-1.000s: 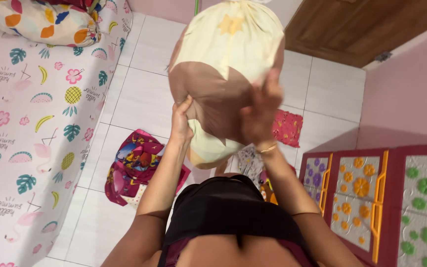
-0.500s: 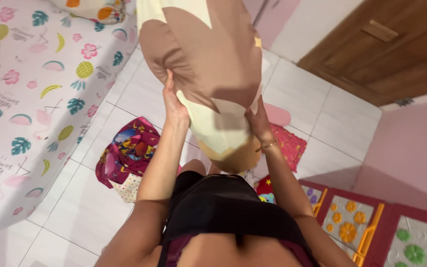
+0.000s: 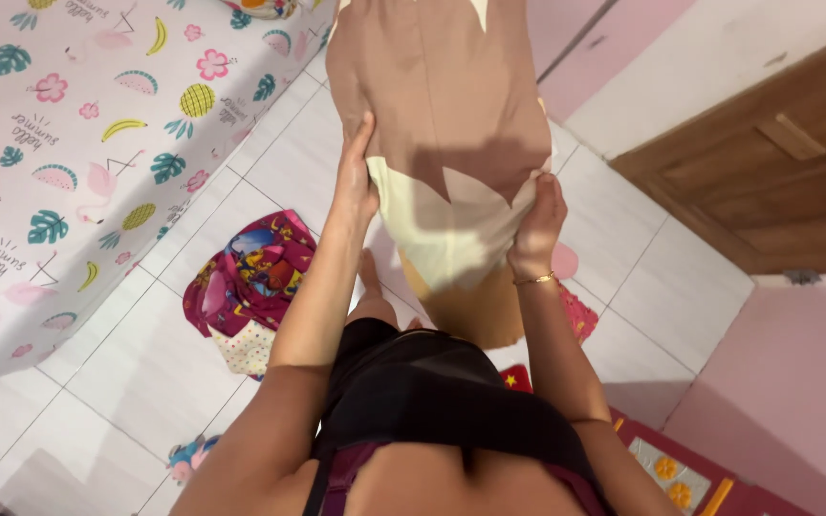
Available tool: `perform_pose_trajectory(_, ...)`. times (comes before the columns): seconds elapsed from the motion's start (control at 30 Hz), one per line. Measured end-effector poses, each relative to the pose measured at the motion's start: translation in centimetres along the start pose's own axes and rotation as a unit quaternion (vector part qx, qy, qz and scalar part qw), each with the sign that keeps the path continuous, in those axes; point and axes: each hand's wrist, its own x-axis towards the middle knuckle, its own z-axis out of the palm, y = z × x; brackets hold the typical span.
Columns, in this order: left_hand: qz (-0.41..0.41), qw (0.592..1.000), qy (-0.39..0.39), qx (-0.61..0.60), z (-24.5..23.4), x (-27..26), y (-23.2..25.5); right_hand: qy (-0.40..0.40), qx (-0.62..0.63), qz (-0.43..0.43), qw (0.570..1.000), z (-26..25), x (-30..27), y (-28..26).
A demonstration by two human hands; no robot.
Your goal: Put a cover on a bolster and organize items including diapers into a plastic bag in a bedroom.
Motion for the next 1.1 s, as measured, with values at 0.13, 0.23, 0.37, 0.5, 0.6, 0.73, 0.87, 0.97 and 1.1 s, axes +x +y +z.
perform_pose_trajectory(0.13,0.043,0.998,-0.044,-0.019,-5.0,4.0,-1.1,0.016,0.037,0.026,0.999,5.1,4.0,-2.5)
perform_pose_trajectory(0.23,0.028,0.997,-0.075,-0.021,-8.7,5.3,-3.1,0.001,0.097,0.064,0.993,8.6,6.9,-3.1)
perform_pose_trajectory(0.37,-0.057,0.991,-0.118,-0.003,-11.1,7.9,-4.7,0.007,0.163,0.124,0.979,12.7,12.0,-1.3)
perform_pose_trajectory(0.5,-0.091,0.981,-0.168,0.027,-14.5,11.1,-5.5,-0.019,0.117,0.136,0.984,16.0,16.1,-0.1)
perform_pose_trajectory(0.6,-0.135,0.983,-0.122,0.039,-15.5,12.8,-2.4,-0.002,0.081,0.140,0.987,19.1,16.9,0.7)
perform_pose_trajectory(0.73,-0.101,0.988,-0.113,0.009,-16.7,13.9,0.2,-0.031,0.110,0.140,0.983,20.9,19.0,2.8)
perform_pose_trajectory(0.87,0.018,0.952,-0.132,0.277,-13.8,15.3,3.4,-0.057,0.140,0.185,0.971,25.4,20.4,2.3)
perform_pose_trajectory(0.97,0.095,0.958,0.002,0.271,-13.8,18.5,2.6,-0.093,0.065,0.118,0.987,27.2,22.7,4.8)
perform_pose_trajectory(1.1,0.081,0.987,0.127,0.051,-10.8,20.1,7.6,-0.176,-0.128,0.020,0.976,26.2,27.1,11.2)
